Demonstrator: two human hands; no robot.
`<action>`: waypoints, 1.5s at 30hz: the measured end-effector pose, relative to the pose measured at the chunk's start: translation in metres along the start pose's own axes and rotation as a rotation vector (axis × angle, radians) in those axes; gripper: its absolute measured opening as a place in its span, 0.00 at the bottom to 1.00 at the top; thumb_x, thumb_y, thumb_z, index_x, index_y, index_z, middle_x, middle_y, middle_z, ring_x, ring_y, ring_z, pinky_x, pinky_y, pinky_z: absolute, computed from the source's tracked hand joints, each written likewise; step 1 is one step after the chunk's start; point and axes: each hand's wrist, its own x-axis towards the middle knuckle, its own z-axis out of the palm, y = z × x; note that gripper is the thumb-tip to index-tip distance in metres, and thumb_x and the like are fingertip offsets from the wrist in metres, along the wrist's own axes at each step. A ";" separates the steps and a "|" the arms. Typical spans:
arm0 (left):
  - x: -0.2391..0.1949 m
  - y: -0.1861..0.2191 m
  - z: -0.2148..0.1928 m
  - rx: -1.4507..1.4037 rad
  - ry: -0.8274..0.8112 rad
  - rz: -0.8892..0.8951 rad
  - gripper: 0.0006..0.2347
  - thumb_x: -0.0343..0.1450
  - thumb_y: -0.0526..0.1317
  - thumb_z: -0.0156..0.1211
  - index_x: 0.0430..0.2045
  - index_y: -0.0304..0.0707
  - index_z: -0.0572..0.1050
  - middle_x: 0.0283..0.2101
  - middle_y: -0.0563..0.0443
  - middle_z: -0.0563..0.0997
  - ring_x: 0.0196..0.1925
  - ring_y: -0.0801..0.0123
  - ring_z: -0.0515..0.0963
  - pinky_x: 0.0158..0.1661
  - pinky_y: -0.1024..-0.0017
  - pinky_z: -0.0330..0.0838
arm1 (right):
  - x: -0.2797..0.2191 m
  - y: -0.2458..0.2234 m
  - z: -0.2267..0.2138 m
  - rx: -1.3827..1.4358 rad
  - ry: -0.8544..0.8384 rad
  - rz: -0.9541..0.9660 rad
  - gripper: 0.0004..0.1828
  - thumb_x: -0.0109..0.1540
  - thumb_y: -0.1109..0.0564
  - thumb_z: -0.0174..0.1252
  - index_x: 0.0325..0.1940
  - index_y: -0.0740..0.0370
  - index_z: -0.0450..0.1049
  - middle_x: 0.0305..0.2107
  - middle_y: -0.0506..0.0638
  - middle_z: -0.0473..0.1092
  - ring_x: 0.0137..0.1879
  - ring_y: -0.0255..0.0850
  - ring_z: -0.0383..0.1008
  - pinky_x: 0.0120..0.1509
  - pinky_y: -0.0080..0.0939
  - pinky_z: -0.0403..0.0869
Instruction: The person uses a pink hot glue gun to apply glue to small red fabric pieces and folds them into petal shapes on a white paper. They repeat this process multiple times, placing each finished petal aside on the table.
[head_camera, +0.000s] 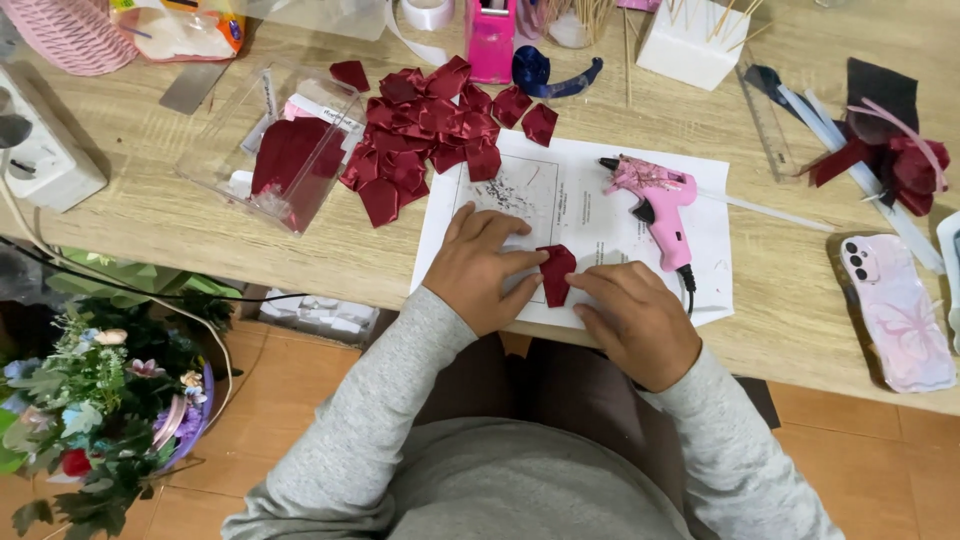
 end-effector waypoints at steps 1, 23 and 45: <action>0.001 -0.001 0.000 0.001 -0.004 0.002 0.08 0.70 0.43 0.65 0.39 0.47 0.85 0.50 0.46 0.79 0.59 0.49 0.73 0.68 0.39 0.49 | -0.001 0.001 0.004 0.027 0.014 -0.026 0.20 0.60 0.61 0.65 0.56 0.60 0.79 0.41 0.51 0.77 0.47 0.48 0.76 0.50 0.44 0.72; 0.002 0.006 -0.006 -0.026 0.010 0.014 0.10 0.68 0.46 0.69 0.38 0.45 0.85 0.48 0.45 0.80 0.58 0.49 0.73 0.68 0.40 0.50 | 0.011 -0.001 0.019 0.149 0.152 0.127 0.24 0.58 0.63 0.68 0.59 0.62 0.77 0.30 0.47 0.79 0.35 0.43 0.76 0.45 0.44 0.73; 0.004 0.006 -0.001 0.031 0.032 -0.046 0.10 0.66 0.48 0.72 0.36 0.50 0.85 0.48 0.49 0.79 0.58 0.51 0.72 0.67 0.41 0.47 | 0.019 -0.005 0.029 -0.060 0.172 0.214 0.11 0.61 0.61 0.68 0.47 0.58 0.79 0.25 0.46 0.76 0.30 0.41 0.74 0.36 0.39 0.74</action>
